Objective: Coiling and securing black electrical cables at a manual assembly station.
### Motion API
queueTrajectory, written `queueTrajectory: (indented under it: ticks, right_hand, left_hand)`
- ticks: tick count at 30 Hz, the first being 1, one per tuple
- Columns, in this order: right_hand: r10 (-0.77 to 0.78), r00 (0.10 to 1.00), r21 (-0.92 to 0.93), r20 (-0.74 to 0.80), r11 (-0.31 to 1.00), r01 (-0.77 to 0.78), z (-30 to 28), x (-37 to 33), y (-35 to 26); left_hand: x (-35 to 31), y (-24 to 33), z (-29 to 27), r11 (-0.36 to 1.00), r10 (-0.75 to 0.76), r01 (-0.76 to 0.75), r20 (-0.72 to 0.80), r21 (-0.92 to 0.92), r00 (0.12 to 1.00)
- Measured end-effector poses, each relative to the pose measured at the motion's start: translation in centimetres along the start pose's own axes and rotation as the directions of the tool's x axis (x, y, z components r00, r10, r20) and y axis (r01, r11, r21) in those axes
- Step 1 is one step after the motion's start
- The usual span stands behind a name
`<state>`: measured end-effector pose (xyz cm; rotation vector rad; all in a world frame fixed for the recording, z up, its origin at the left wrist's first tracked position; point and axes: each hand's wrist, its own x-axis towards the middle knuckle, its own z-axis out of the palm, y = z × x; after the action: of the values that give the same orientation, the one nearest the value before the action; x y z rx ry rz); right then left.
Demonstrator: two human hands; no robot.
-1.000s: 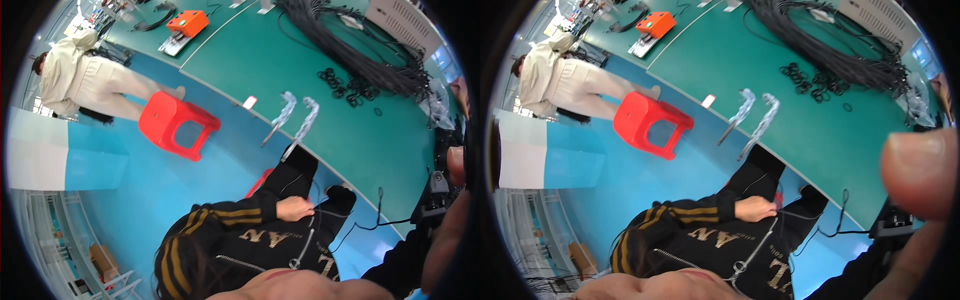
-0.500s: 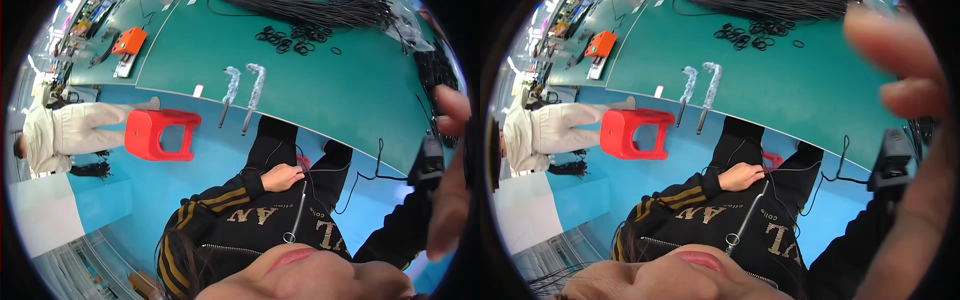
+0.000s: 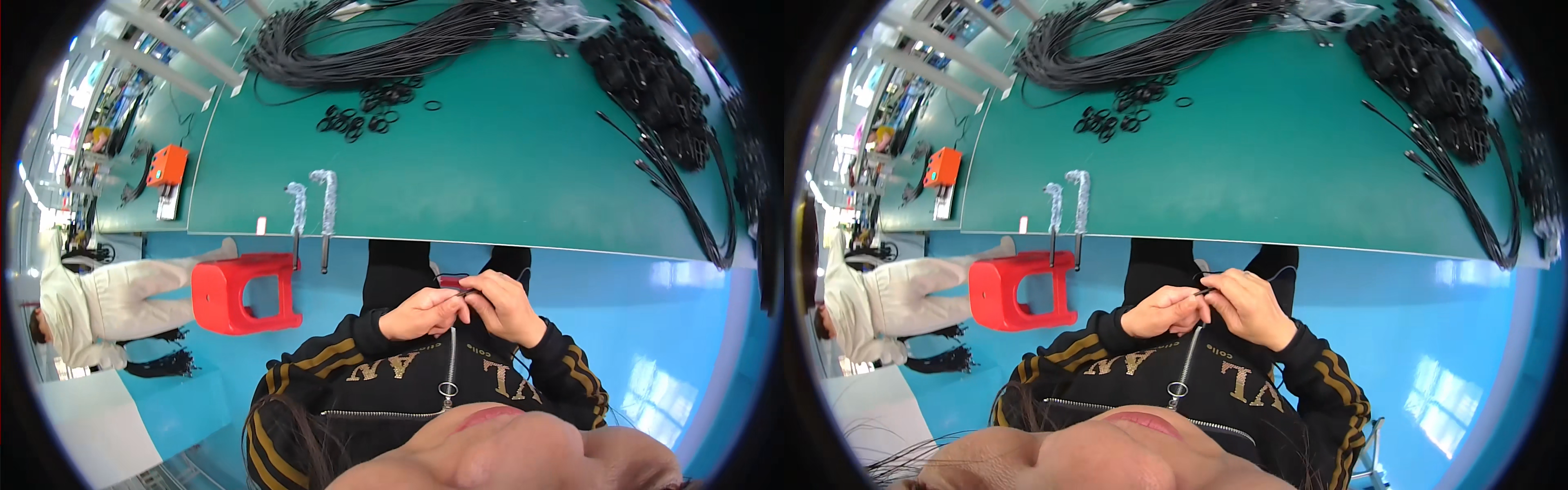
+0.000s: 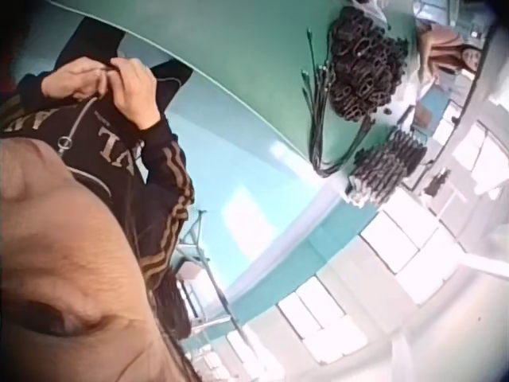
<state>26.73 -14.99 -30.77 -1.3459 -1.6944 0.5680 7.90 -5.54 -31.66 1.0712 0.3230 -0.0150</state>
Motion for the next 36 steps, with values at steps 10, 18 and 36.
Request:
queueTrajectory:
  ticks: [10,18,36]
  right_hand:
    - [-0.05,0.989,0.01,-0.139,0.999,0.052,0.3,0.6,2.0]
    - [0.096,0.978,0.173,-0.186,0.983,-0.064,1.8,-0.7,3.4]
    - [0.195,0.973,0.022,-0.126,0.981,-0.194,1.6,-2.4,4.3]
  left_hand:
    - [1.3,0.5,1.9,0.869,-0.1,0.232,0.304,-0.437,0.947]
    - [1.9,2.7,1.6,0.845,0.09,0.06,0.253,-0.531,0.963]
    - [2.1,4.4,3.0,0.781,0.032,0.098,0.197,-0.617,0.98]
